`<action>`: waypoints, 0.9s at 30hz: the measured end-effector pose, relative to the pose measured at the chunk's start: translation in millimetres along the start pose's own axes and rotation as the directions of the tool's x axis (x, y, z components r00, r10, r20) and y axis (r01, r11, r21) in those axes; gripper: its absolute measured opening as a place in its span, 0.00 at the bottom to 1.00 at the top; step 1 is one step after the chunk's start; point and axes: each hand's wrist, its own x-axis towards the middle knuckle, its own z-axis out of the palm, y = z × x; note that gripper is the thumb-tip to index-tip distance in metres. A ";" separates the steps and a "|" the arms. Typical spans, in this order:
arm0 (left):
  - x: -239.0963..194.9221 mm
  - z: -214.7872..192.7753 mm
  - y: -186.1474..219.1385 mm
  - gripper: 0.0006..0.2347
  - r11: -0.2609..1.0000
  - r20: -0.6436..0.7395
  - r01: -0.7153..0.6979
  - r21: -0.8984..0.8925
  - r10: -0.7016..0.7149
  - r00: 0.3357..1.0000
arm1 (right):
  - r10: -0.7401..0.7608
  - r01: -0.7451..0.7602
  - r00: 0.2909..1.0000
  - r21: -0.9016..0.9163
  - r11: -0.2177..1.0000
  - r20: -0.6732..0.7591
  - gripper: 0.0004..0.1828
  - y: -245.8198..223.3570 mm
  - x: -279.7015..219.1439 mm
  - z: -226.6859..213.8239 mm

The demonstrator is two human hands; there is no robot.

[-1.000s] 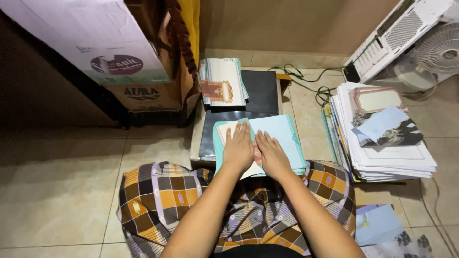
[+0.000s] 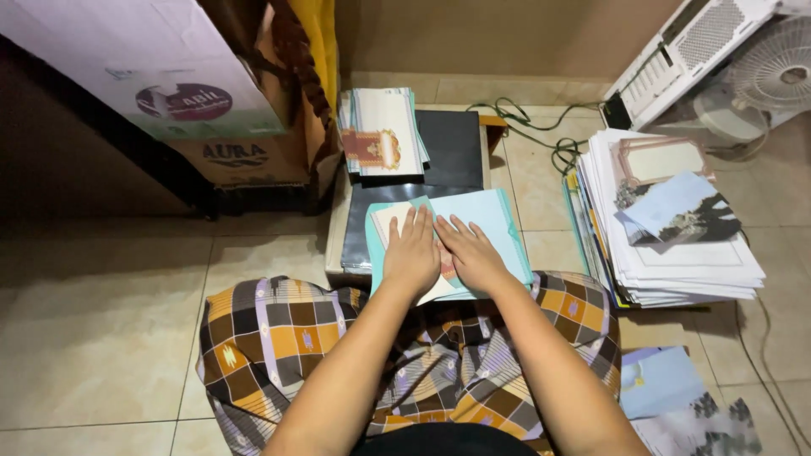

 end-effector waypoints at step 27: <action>16.2 10.4 6.1 0.27 1.000 0.108 0.010 0.022 -0.013 0.994 | 0.159 -0.159 0.987 0.000 0.987 -0.029 0.29 -15.8 0.3 -9.6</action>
